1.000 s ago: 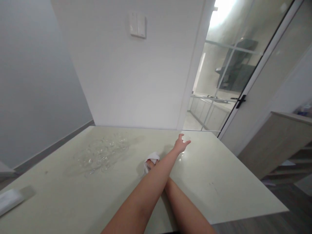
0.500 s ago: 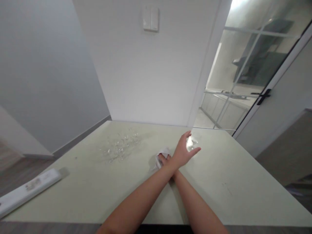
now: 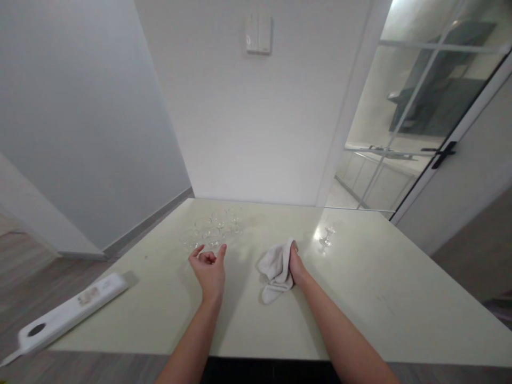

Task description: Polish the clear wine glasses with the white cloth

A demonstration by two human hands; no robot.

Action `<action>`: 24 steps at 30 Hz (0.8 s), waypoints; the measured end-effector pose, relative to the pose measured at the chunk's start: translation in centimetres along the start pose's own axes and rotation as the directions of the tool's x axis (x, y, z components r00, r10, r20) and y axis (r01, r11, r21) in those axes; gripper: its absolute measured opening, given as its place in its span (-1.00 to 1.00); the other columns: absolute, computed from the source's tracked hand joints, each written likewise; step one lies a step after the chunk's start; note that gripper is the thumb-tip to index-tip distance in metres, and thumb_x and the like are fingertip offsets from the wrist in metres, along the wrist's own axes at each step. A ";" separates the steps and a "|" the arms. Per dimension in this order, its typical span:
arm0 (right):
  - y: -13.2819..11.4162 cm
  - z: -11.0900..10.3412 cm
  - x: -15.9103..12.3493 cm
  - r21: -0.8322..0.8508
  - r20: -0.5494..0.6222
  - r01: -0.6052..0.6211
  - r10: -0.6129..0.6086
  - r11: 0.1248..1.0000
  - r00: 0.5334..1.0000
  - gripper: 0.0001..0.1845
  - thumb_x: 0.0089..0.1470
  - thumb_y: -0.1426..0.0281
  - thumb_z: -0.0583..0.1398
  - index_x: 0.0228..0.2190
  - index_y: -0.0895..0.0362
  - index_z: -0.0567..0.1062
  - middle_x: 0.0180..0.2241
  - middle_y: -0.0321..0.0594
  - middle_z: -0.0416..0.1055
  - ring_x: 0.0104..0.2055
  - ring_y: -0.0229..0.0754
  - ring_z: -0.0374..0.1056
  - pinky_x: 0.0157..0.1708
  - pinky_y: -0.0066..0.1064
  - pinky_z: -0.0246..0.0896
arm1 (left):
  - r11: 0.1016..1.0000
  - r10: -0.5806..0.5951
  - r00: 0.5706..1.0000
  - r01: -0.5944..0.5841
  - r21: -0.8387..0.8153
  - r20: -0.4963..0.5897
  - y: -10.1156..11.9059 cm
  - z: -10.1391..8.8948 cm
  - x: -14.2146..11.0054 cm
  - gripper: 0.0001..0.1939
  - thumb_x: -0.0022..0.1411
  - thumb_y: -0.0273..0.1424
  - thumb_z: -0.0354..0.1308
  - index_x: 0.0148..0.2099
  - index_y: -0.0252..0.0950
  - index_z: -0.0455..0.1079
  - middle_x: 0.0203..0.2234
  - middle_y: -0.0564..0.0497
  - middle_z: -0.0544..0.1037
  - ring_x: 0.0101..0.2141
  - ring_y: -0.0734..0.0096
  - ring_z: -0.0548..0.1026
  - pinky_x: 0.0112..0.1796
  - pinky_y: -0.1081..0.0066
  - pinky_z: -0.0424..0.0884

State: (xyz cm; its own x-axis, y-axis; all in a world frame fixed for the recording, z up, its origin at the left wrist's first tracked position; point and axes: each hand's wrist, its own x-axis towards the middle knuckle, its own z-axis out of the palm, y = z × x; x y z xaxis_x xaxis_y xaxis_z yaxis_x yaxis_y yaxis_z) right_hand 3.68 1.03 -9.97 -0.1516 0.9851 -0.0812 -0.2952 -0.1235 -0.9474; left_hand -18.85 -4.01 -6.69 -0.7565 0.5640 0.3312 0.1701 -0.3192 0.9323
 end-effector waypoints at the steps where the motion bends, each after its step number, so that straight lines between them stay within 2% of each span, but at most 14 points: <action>1: -0.3 0.1 -0.1 0.053 0.011 -0.045 0.045 0.998 0.999 -0.13 -0.08 -0.33 -0.08 -0.36 0.19 0.55 -0.34 0.02 0.56 -0.06 0.05 0.44 -0.04 -0.16 0.31 | 1.000 -0.020 1.000 0.020 0.009 0.005 -0.1 0.2 -0.1 -0.33 0.01 -0.25 0.34 0.08 -0.28 0.09 -0.57 0.26 0.21 -0.58 0.61 0.22 -0.48 0.57 0.17; 3: -1.0 0.3 -0.4 0.178 0.027 -0.109 0.106 0.978 0.994 -0.10 -0.05 -0.32 -0.13 -0.30 0.20 0.54 -0.29 0.02 0.56 -0.05 0.03 0.44 0.00 -0.17 0.29 | 0.998 -0.059 0.998 0.059 0.022 0.002 -0.3 0.4 -0.2 -0.28 -0.01 -0.24 0.35 0.11 -0.29 0.09 -0.57 0.27 0.21 -0.59 0.62 0.22 -0.48 0.57 0.18; 6: -1.8 0.4 -0.7 0.318 0.081 -0.141 0.122 0.937 0.989 -0.14 0.06 -0.24 -0.17 -0.22 0.19 0.54 -0.23 -0.02 0.56 -0.01 -0.03 0.42 0.07 -0.20 0.24 | 0.992 -0.112 0.993 0.113 0.047 -0.021 -0.6 0.8 0.0 -0.22 -0.04 -0.24 0.37 0.15 -0.32 0.10 -0.58 0.27 0.22 -0.60 0.62 0.21 -0.47 0.56 0.19; 9: -2.1 0.6 -0.8 0.390 0.100 -0.156 0.127 0.908 0.987 -0.22 0.14 -0.15 -0.16 -0.20 0.18 0.54 -0.22 -0.05 0.57 0.02 -0.06 0.41 0.12 -0.23 0.19 | 0.987 -0.141 0.989 0.144 0.077 -0.043 -0.8 1.1 0.3 -0.21 -0.05 -0.23 0.36 0.17 -0.34 0.12 -0.59 0.26 0.23 -0.61 0.61 0.21 -0.47 0.54 0.19; 11: -2.1 0.7 -0.9 0.408 0.107 -0.162 0.130 0.899 0.986 -0.25 0.15 -0.13 -0.14 -0.21 0.18 0.55 -0.23 -0.06 0.57 0.02 -0.06 0.41 0.13 -0.22 0.17 | 0.985 -0.136 0.990 0.139 0.104 -0.038 -0.8 1.3 0.3 -0.28 -0.02 -0.19 0.33 0.13 -0.35 0.19 -0.61 0.26 0.21 -0.60 0.58 0.22 -0.48 0.52 0.19; 14: -1.9 0.8 -0.9 0.409 0.107 -0.166 0.134 0.897 0.985 -0.26 0.13 -0.15 -0.12 -0.21 0.16 0.55 -0.23 -0.07 0.58 0.00 -0.04 0.42 0.13 -0.18 0.18 | 0.981 -0.049 0.999 0.051 0.185 -0.016 -0.4 1.3 -0.1 -0.44 0.00 -0.14 0.30 -0.01 -0.34 0.33 -0.61 0.23 0.17 -0.59 0.55 0.21 -0.46 0.49 0.20; 17: -1.8 0.9 -0.8 0.399 0.093 -0.149 0.122 0.905 0.988 -0.27 0.11 -0.16 -0.09 -0.19 0.14 0.55 -0.22 -0.11 0.58 -0.03 -0.04 0.44 0.12 -0.18 0.19 | 0.953 0.141 0.989 -0.145 0.267 0.033 0.7 1.6 -1.0 -0.48 0.00 -0.12 0.31 -0.06 -0.30 0.37 -0.48 0.12 0.32 -0.45 0.43 0.34 -0.36 0.42 0.29; 19: -1.8 0.9 -0.8 0.397 0.090 -0.152 0.127 0.905 0.988 -0.27 0.08 -0.18 -0.07 -0.19 0.14 0.54 -0.21 -0.11 0.57 -0.04 -0.03 0.44 0.10 -0.18 0.20 | 0.918 0.273 0.953 -0.298 0.262 0.129 1.6 1.9 -1.7 -0.49 0.04 -0.12 0.29 -0.03 -0.28 0.34 -0.31 0.00 0.43 -0.26 0.30 0.43 -0.24 0.34 0.33; 21: -1.9 0.9 -0.8 0.399 0.113 -0.163 0.128 0.902 0.985 -0.25 0.05 -0.21 -0.05 -0.19 0.14 0.54 -0.22 -0.09 0.57 -0.03 -0.02 0.43 0.08 -0.16 0.21 | 0.880 0.366 0.887 -0.428 0.206 0.282 2.4 2.6 -2.2 -0.49 0.11 -0.13 0.24 0.03 -0.28 0.28 -0.20 -0.08 0.48 -0.15 0.24 0.45 -0.13 0.28 0.33; 23: -2.0 0.9 -0.8 0.404 0.167 -0.168 0.107 0.899 0.980 -0.21 0.01 -0.24 -0.06 -0.17 0.14 0.52 -0.21 -0.07 0.56 -0.03 0.00 0.43 0.04 -0.14 0.24 | 0.829 0.415 0.781 -0.536 0.161 0.466 3.0 3.4 -2.3 -0.49 0.19 -0.14 0.18 0.10 -0.27 0.23 -0.22 -0.08 0.51 -0.20 0.27 0.48 -0.11 0.28 0.34; 24: -2.0 0.8 -0.8 0.409 0.192 -0.162 0.089 0.898 0.977 -0.19 -0.01 -0.26 -0.06 -0.16 0.14 0.51 -0.21 -0.06 0.56 -0.03 0.01 0.43 0.02 -0.14 0.26 | 0.788 0.423 0.709 -0.595 0.157 0.564 3.1 3.9 -2.3 -0.49 0.21 -0.14 0.16 0.12 -0.27 0.22 -0.24 -0.07 0.52 -0.25 0.29 0.49 -0.14 0.30 0.35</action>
State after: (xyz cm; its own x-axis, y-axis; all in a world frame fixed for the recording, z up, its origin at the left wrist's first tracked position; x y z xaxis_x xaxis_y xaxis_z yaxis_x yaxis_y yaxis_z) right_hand 3.61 0.38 -7.71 -0.3555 0.9288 -0.1045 -0.6263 -0.3197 -0.7110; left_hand -14.14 -3.33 -3.98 -0.1078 0.6945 0.7114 0.6834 -0.4679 0.5604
